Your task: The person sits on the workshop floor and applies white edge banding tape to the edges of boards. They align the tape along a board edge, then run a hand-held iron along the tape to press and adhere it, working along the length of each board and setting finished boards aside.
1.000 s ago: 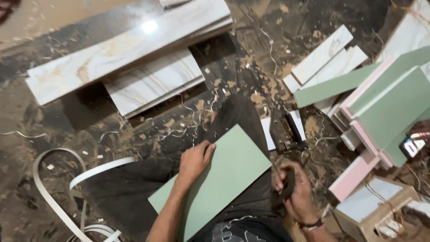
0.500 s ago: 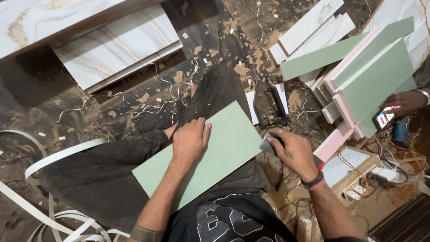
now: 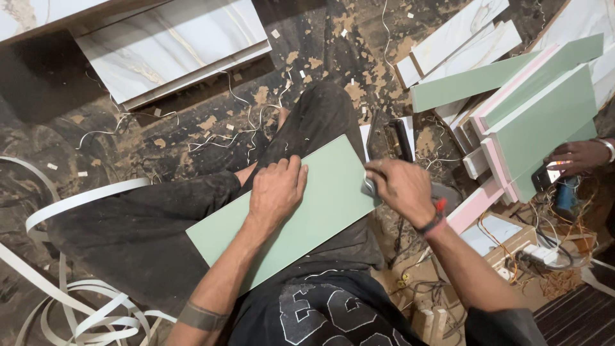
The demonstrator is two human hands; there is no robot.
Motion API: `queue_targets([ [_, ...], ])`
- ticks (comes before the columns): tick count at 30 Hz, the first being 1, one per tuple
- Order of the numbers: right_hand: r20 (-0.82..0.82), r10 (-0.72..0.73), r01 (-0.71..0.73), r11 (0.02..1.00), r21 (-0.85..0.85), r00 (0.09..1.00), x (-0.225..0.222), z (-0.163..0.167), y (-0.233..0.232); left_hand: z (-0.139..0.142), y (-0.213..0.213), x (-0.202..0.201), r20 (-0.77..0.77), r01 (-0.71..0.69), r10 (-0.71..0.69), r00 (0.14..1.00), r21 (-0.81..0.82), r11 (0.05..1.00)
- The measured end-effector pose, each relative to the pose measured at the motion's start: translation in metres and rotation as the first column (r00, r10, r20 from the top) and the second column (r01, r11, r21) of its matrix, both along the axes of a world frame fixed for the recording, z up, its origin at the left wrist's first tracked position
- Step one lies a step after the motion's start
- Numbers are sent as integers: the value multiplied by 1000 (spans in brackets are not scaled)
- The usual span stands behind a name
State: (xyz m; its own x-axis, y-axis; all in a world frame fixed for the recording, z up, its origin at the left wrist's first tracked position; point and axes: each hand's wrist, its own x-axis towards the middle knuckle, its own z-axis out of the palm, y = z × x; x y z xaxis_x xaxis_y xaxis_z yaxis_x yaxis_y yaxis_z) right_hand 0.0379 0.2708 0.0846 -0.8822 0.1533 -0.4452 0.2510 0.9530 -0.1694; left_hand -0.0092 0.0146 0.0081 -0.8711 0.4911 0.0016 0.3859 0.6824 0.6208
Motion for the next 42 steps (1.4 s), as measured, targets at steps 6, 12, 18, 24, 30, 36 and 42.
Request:
queue_targets([
  [6, -72, 82, -84, 996, -26, 994, -52, -15, -9, -2, -2, 4, -9, -8, 8, 1000, 5, 1000],
  [12, -115, 135, -143, 988, -62, 984, -80, -16, -15, -7, -6, 4, -13, -19, 19, 1000, 10, 1000],
  [18, -116, 311, -323, 940, -105, 943, -95, -21, -7, -13, -8, 8, -18, -13, 13, 1000, 23, 1000],
  [24, -48, 641, -642, 762, -85, 766, -104, -21, 8, -9, -6, 12, -35, 32, -31, 999, 19, 999],
  [30, 166, 535, -534, 844, -58, 828, -54, -3, 31, 9, -13, 17, -1, 123, -123, 992, 88, 989],
  [36, 34, 382, -378, 921, -90, 923, 10, 10, 50, 9, -108, 6, -227, -377, 337, 914, -165, 911],
  [42, 1, 411, -410, 910, -61, 911, 13, 1, 50, 5, -120, -10, 254, -293, 333, 908, -183, 939],
])
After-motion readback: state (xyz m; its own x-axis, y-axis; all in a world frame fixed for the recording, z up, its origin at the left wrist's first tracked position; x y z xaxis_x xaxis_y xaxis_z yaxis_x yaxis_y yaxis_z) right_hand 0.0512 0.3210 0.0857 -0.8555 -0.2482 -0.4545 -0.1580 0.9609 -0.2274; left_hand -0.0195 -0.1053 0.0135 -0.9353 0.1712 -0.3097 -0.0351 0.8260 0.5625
